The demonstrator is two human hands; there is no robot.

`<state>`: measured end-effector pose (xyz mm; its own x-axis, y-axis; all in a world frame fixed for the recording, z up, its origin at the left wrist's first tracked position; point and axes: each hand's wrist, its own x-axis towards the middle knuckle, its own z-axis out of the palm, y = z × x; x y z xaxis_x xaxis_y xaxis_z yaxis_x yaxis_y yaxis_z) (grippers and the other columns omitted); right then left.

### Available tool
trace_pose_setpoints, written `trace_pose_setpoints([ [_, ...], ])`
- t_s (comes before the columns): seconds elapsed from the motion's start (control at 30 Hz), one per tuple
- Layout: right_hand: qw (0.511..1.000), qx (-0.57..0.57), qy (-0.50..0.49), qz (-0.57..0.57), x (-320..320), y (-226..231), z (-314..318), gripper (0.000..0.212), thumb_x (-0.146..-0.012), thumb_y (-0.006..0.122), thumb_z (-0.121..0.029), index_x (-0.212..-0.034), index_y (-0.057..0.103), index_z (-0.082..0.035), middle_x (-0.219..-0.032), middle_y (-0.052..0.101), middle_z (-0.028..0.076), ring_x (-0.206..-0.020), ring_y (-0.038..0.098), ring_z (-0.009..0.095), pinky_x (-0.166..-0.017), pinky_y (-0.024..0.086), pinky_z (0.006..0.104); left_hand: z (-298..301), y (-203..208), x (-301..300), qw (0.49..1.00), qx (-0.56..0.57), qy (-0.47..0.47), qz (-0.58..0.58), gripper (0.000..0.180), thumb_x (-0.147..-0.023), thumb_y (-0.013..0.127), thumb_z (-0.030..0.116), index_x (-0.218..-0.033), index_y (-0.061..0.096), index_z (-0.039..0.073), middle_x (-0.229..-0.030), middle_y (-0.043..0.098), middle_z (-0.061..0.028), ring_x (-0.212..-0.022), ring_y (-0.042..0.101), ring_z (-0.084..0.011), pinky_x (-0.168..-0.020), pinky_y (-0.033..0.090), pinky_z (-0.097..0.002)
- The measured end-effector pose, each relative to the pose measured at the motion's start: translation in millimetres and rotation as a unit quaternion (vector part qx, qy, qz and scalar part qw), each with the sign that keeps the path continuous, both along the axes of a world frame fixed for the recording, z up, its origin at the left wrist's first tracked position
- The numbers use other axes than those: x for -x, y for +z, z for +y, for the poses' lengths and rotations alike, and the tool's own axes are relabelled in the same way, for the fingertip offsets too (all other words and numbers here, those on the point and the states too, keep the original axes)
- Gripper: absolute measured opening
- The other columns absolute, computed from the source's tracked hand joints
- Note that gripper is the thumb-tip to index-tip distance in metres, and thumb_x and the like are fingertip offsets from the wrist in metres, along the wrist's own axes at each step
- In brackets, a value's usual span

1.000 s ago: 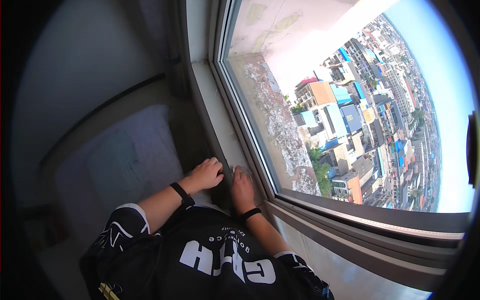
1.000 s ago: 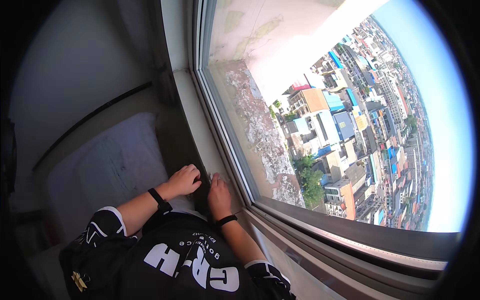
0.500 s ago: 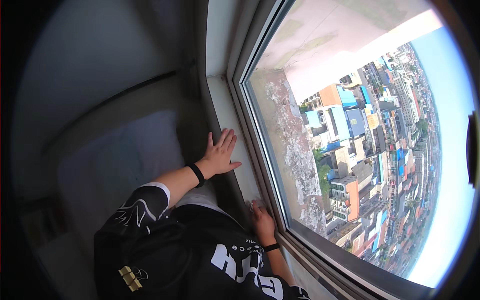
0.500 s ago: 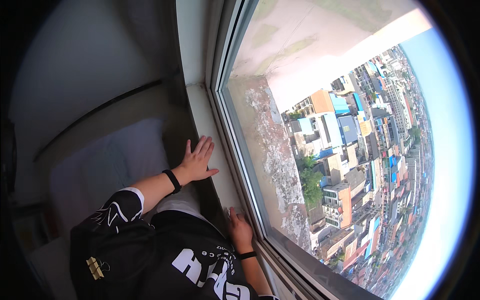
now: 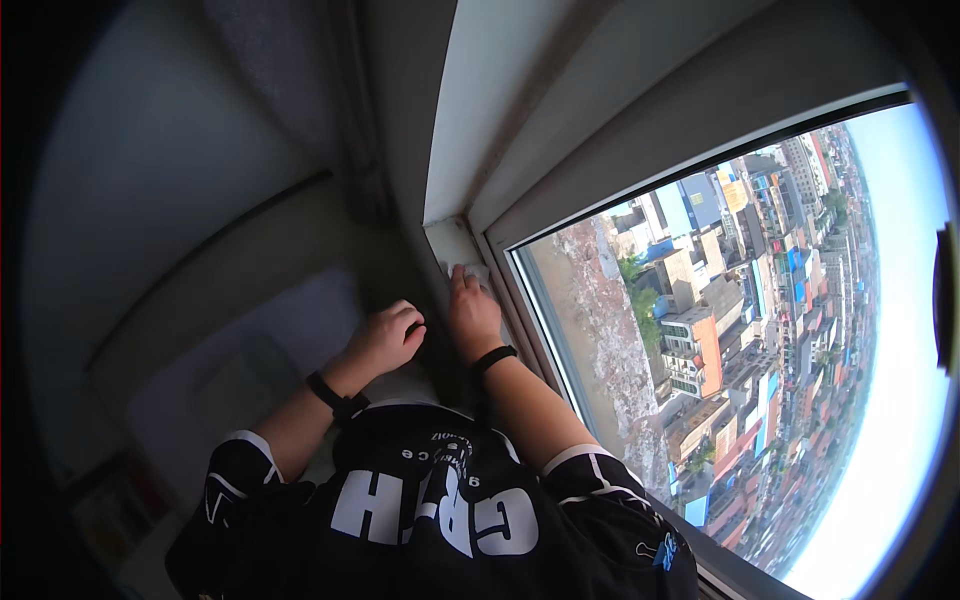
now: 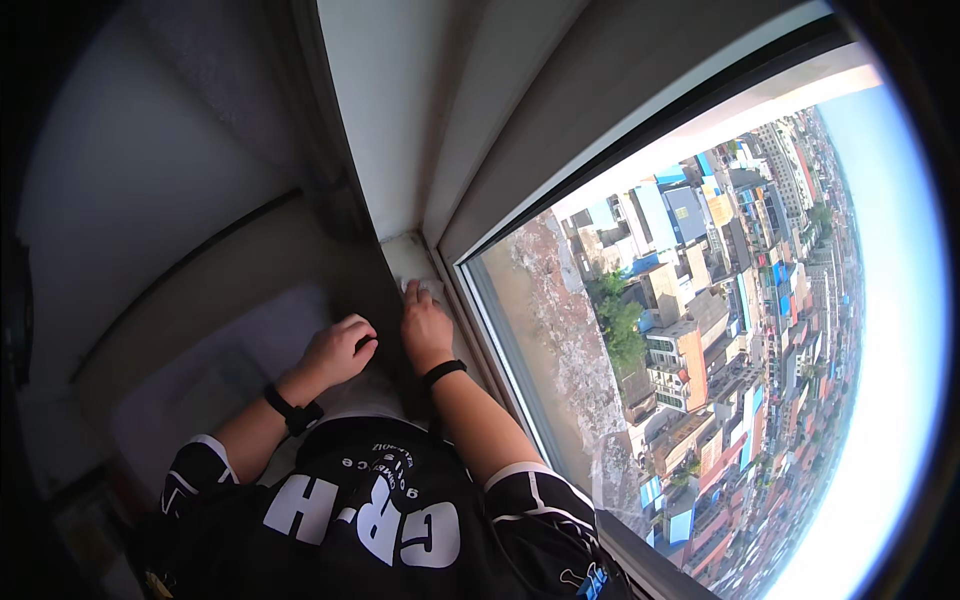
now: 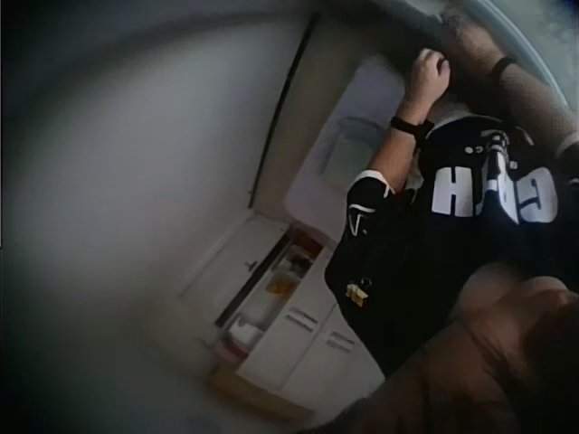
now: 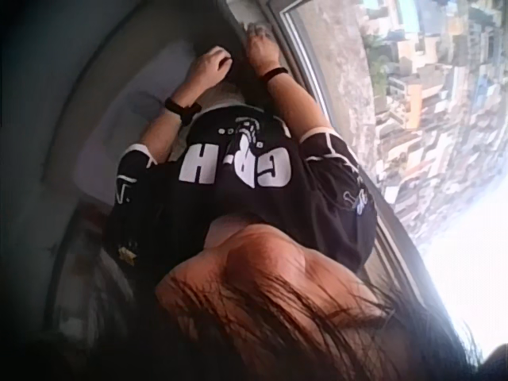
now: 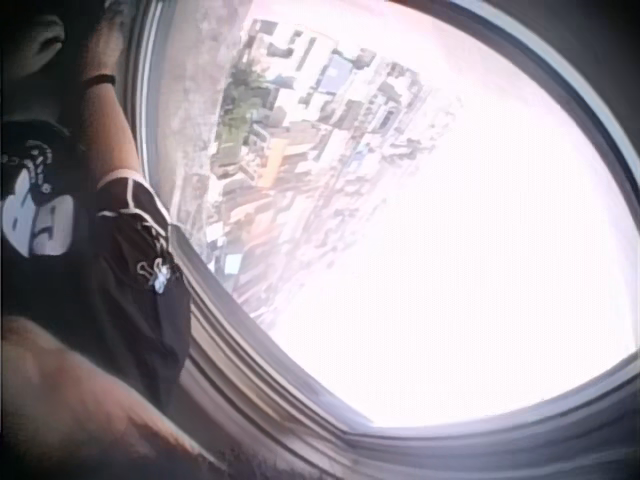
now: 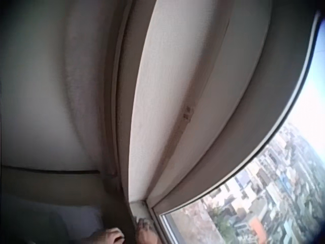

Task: The person handles several small containers and items on a bedside table, then wipes the window sill, a bedroom door, and the surfaces of a white wardrobe with a cloth.

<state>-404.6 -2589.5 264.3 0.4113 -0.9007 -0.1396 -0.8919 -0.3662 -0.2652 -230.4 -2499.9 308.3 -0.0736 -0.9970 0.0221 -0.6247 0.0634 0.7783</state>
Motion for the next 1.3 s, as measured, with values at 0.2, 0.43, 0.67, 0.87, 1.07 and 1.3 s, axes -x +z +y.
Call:
trace_pose_setpoints([
  [0.2, 1.000, 0.001, 0.022, -0.021, -35.5, 4.9, -22.9, 0.046, -0.094, 0.050, -0.010, -0.140, 0.049, -0.002, -0.120, 0.066, 0.016, -0.091, 0.072, 0.034, -0.073, 0.060, 0.0429, -47.4, -4.0, -29.5, 0.997, 0.009, 0.050, -0.060, 0.010, -0.089, 0.067, 0.014, -0.092, 0.067, 0.004, -0.094, 0.067, -0.0133, -0.083, 0.067, -0.0363, -0.072, 0.055, -0.0465],
  [0.43, 0.997, -0.049, 0.049, 0.013, 61.0, -9.1, 40.3, 0.046, -0.097, 0.051, -0.018, -0.142, 0.050, -0.005, -0.108, 0.069, 0.019, -0.085, 0.072, 0.038, -0.069, 0.059, 0.0459, -121.1, -50.3, 4.7, 0.969, 0.132, -0.068, -0.196, 0.019, -0.084, 0.069, 0.016, -0.096, 0.067, 0.002, -0.110, 0.065, -0.0148, -0.104, 0.061, -0.0339, -0.089, 0.053, -0.0418],
  [0.67, 0.996, -0.087, -0.008, -0.007, 75.4, 3.9, 53.1, 0.049, -0.093, 0.056, -0.019, -0.140, 0.052, -0.005, -0.097, 0.069, 0.025, -0.079, 0.070, 0.041, -0.068, 0.057, 0.0469, -126.0, -45.2, 11.5, 0.957, 0.103, -0.098, -0.251, 0.038, -0.080, 0.075, 0.027, -0.108, 0.066, 0.004, -0.119, 0.061, -0.0129, -0.114, 0.056, -0.0305, -0.094, 0.051, -0.0410],
  [0.87, 0.996, -0.089, 0.026, -0.009, 79.5, -0.6, 49.6, 0.049, -0.092, 0.054, -0.015, -0.140, 0.051, -0.003, -0.089, 0.069, 0.024, -0.076, 0.069, 0.039, -0.066, 0.056, 0.0471, -131.8, -51.9, 11.4, 0.958, 0.119, -0.090, -0.244, 0.045, -0.078, 0.077, 0.031, -0.114, 0.065, 0.006, -0.128, 0.059, -0.0164, -0.118, 0.053, -0.0354, -0.099, 0.049, -0.0447],
  [1.07, 0.993, -0.117, 0.023, 0.003, 77.3, 1.6, 42.6, 0.049, -0.093, 0.052, -0.014, -0.140, 0.051, -0.003, -0.088, 0.070, 0.024, -0.080, 0.070, 0.039, -0.071, 0.056, 0.0479, -134.9, -51.3, 10.6, 0.961, 0.105, -0.102, -0.235, 0.050, -0.077, 0.078, 0.032, -0.118, 0.064, 0.005, -0.133, 0.057, -0.0188, -0.121, 0.052, -0.0373, -0.104, 0.046, -0.0457],
  [1.3, 0.989, -0.147, 0.006, -0.006, 66.8, 17.7, 32.0, 0.045, -0.094, 0.051, -0.014, -0.139, 0.053, -0.007, -0.093, 0.071, 0.024, -0.086, 0.070, 0.040, -0.075, 0.055, 0.0511, -127.9, -57.9, 1.0, 0.963, 0.127, -0.089, -0.221, 0.051, -0.079, 0.078, 0.032, -0.119, 0.064, 0.002, -0.136, 0.054, -0.0258, -0.123, 0.051, -0.0398, -0.107, 0.045, -0.0434],
])
